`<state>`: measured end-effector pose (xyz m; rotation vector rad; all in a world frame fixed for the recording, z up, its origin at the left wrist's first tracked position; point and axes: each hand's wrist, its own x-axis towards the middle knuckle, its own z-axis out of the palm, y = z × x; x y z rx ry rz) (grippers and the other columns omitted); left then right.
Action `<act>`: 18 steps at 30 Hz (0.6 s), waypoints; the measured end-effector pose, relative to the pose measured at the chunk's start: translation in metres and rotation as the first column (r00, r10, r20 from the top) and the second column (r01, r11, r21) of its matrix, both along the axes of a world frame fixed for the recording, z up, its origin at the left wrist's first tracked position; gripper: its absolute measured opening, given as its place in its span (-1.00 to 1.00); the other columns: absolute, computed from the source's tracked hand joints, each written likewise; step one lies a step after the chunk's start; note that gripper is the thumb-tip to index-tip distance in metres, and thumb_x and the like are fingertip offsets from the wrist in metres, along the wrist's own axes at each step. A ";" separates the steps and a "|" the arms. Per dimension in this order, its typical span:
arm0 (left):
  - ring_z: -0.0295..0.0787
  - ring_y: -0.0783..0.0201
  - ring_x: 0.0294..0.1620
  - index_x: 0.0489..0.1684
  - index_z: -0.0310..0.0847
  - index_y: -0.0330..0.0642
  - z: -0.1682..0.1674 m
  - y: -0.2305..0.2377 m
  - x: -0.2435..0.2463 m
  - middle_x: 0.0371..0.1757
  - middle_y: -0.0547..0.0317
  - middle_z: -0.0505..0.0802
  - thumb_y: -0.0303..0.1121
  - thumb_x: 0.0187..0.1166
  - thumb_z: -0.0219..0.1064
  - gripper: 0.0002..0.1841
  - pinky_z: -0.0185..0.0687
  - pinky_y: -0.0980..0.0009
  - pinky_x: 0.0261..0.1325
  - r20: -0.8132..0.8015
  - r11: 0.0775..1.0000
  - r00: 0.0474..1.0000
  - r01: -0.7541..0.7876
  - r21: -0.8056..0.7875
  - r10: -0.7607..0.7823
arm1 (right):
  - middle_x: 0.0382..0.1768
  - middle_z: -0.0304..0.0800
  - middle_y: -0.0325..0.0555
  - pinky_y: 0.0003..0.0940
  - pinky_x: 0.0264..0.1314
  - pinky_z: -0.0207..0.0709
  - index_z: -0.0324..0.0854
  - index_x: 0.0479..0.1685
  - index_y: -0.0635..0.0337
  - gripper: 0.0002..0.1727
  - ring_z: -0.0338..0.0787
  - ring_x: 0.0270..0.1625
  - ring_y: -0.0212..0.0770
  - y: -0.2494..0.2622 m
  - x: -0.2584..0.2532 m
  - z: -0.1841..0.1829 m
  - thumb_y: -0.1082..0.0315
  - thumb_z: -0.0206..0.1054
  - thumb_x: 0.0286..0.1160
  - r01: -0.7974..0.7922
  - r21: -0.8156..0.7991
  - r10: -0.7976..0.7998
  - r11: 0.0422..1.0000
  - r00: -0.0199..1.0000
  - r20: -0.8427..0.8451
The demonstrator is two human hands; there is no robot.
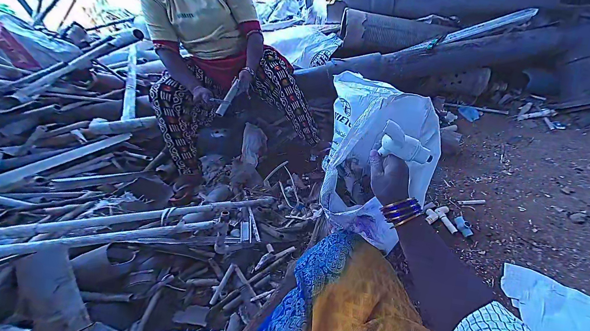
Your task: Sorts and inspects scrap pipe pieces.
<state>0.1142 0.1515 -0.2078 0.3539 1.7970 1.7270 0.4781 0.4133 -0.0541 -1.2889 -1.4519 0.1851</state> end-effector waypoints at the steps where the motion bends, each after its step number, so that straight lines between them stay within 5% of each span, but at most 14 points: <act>1: 0.87 0.33 -0.29 -0.11 0.57 -0.31 -0.006 -0.001 -0.004 -0.26 0.15 0.85 -0.23 0.87 -0.04 -0.65 0.82 0.35 -0.13 -0.013 1.000 1.000 0.016 0.011 -0.016 | 0.19 0.75 0.44 0.18 0.51 0.44 0.60 0.31 0.54 -0.52 0.72 0.36 0.28 -0.001 0.012 0.002 0.21 0.23 0.74 0.005 -0.308 0.021 0.951 0.996 0.083; 3: 0.86 0.34 -0.31 -0.12 0.55 -0.31 0.000 0.000 0.000 -0.26 0.15 0.85 -0.23 0.88 -0.03 -0.66 0.81 0.36 -0.16 -0.018 1.000 1.000 0.007 0.003 -0.007 | 0.46 0.54 0.52 0.22 0.64 0.32 0.30 0.63 0.51 -0.34 0.54 0.57 0.36 -0.006 0.020 0.001 0.17 0.26 0.74 -0.010 -0.656 0.083 0.754 0.993 0.081; 5: 0.82 0.36 -0.33 -0.07 0.52 -0.33 0.007 0.000 0.005 -0.25 0.15 0.81 -0.23 0.89 -0.05 -0.66 0.77 0.39 -0.18 -0.029 1.000 1.000 -0.007 -0.017 0.006 | 0.57 0.40 0.55 0.16 0.69 0.27 0.15 0.74 0.52 -0.26 0.45 0.64 0.37 -0.020 0.011 -0.008 0.25 0.28 0.70 -0.010 -0.652 0.048 0.758 0.998 0.039; 8: 0.83 0.37 -0.37 -0.16 0.56 -0.29 0.005 -0.004 0.008 -0.32 0.18 0.83 -0.21 0.90 -0.07 -0.62 0.78 0.39 -0.23 -0.075 0.997 0.997 -0.035 -0.064 0.030 | 0.62 0.35 0.49 0.17 0.63 0.33 0.41 0.57 0.54 -0.37 0.45 0.63 0.37 -0.042 -0.019 -0.031 0.42 0.35 0.50 -0.093 -0.263 0.085 0.960 0.996 -0.041; 11: 0.82 0.41 -0.40 -0.16 0.59 -0.29 0.004 -0.007 0.012 -0.37 0.21 0.82 -0.15 0.92 -0.10 -0.56 0.79 0.44 -0.21 -0.134 0.995 0.989 -0.065 -0.080 0.054 | 0.39 0.66 0.38 0.09 0.48 0.52 0.72 0.23 0.45 -0.58 0.65 0.47 0.27 -0.068 -0.064 -0.034 0.43 0.35 0.39 -0.416 0.038 0.416 0.909 0.909 0.005; 14: 0.77 0.42 -0.28 0.00 0.54 -0.42 0.019 -0.010 0.028 -0.26 0.14 0.76 -0.15 0.94 -0.21 -0.50 0.71 0.43 -0.09 -0.187 0.997 0.982 -0.017 -0.074 0.003 | 0.38 0.70 0.30 0.01 0.65 0.37 0.68 0.36 0.36 -0.59 0.62 0.54 0.19 -0.093 -0.104 -0.017 0.34 0.27 0.61 -0.781 -0.291 0.833 0.553 0.517 0.197; 16: 0.78 0.48 -0.30 -0.01 0.53 -0.33 0.016 -0.009 0.028 -0.25 0.23 0.79 -0.11 0.95 -0.30 -0.47 0.72 0.49 -0.16 -0.140 1.000 0.990 -0.002 -0.019 0.000 | 0.47 0.58 0.35 0.13 0.68 0.28 0.51 0.54 0.36 -0.51 0.51 0.60 0.26 -0.101 -0.141 -0.009 0.22 0.20 0.78 -0.730 -0.638 0.966 0.246 0.132 0.222; 18: 0.80 0.52 -0.34 -0.13 0.54 -0.18 0.013 -0.011 0.027 -0.30 0.36 0.85 -0.07 0.95 -0.37 -0.45 0.74 0.52 -0.20 -0.054 0.997 0.998 -0.009 0.083 0.013 | 0.37 0.65 0.41 0.20 0.58 0.37 0.48 0.52 0.44 -0.46 0.62 0.49 0.30 -0.113 -0.181 -0.026 0.15 0.18 0.82 -0.640 -0.768 0.985 0.031 -0.113 0.133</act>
